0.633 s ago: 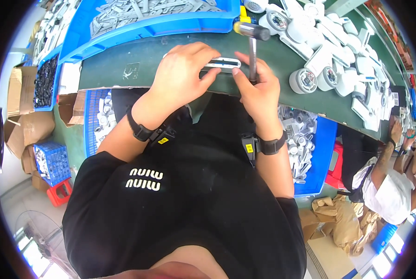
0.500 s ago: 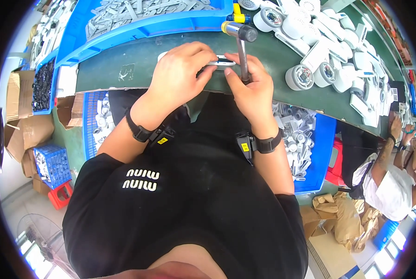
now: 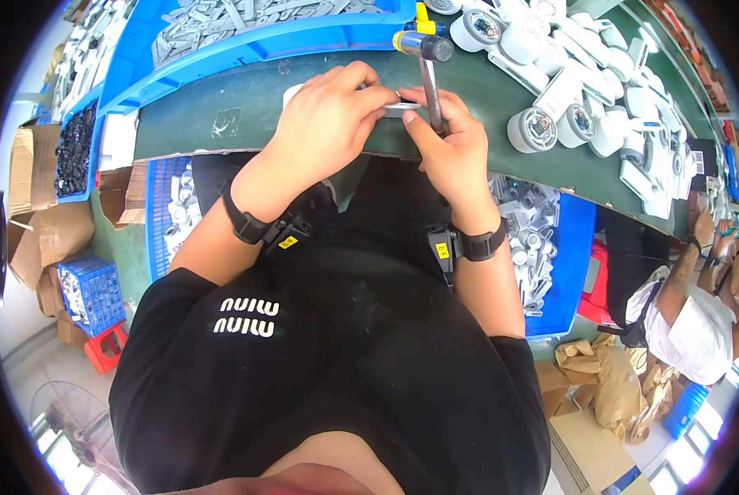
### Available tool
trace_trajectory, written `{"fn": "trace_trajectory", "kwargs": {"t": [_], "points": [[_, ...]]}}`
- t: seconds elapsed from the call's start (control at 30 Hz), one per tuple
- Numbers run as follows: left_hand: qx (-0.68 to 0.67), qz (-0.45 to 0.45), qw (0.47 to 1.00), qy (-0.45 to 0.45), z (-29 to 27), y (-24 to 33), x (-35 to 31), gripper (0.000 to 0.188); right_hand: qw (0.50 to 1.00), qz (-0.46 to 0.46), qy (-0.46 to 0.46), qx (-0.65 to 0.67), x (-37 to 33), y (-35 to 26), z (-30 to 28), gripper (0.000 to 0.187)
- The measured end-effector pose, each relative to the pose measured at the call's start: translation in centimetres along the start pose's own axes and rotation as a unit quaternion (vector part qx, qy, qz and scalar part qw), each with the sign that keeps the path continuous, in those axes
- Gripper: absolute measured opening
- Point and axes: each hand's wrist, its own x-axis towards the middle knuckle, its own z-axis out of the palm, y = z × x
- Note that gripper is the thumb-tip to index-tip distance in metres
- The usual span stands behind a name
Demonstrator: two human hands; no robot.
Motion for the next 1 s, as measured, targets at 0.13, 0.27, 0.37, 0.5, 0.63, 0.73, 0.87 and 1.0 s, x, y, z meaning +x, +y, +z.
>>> {"fn": "trace_trajectory", "kwargs": {"t": [0.13,0.27,0.37,0.5,0.63,0.73,0.87,1.0], "points": [[-0.009,-0.004,1.000,-0.012,-0.3,-0.2,0.2,0.018,1.000,0.020,0.012,0.001,0.1,-0.2,0.2,0.025],[-0.059,-0.009,0.996,-0.067,-0.9,0.4,0.2,0.023,0.999,0.031,0.009,0.005,-0.1,0.3,-0.2,0.025],[-0.025,-0.004,0.997,-0.076,-1.1,1.1,-0.1,0.025,0.999,0.035,0.016,0.021,-0.2,0.3,-0.3,0.029],[-0.068,0.002,0.996,-0.052,-1.2,1.5,0.0,0.019,0.999,0.036,-0.002,0.017,-0.3,0.2,-0.3,0.034],[-0.116,0.011,0.993,0.002,-3.4,0.6,1.5,0.014,0.999,0.039,-0.011,0.024,-0.1,0.3,-0.5,0.035],[-0.116,-0.016,0.992,0.056,-6.0,-2.6,3.8,0.011,0.998,0.052,-0.009,0.025,0.0,-0.2,-0.5,0.034],[-0.029,-0.078,0.995,0.060,-8.3,-10.6,8.9,0.022,0.998,0.044,-0.008,0.034,0.0,0.2,-0.7,0.033],[-0.017,-0.160,0.987,-0.016,-8.0,-21.3,15.3,0.019,0.998,0.050,-0.003,0.044,0.2,0.1,-0.7,0.031]]}}
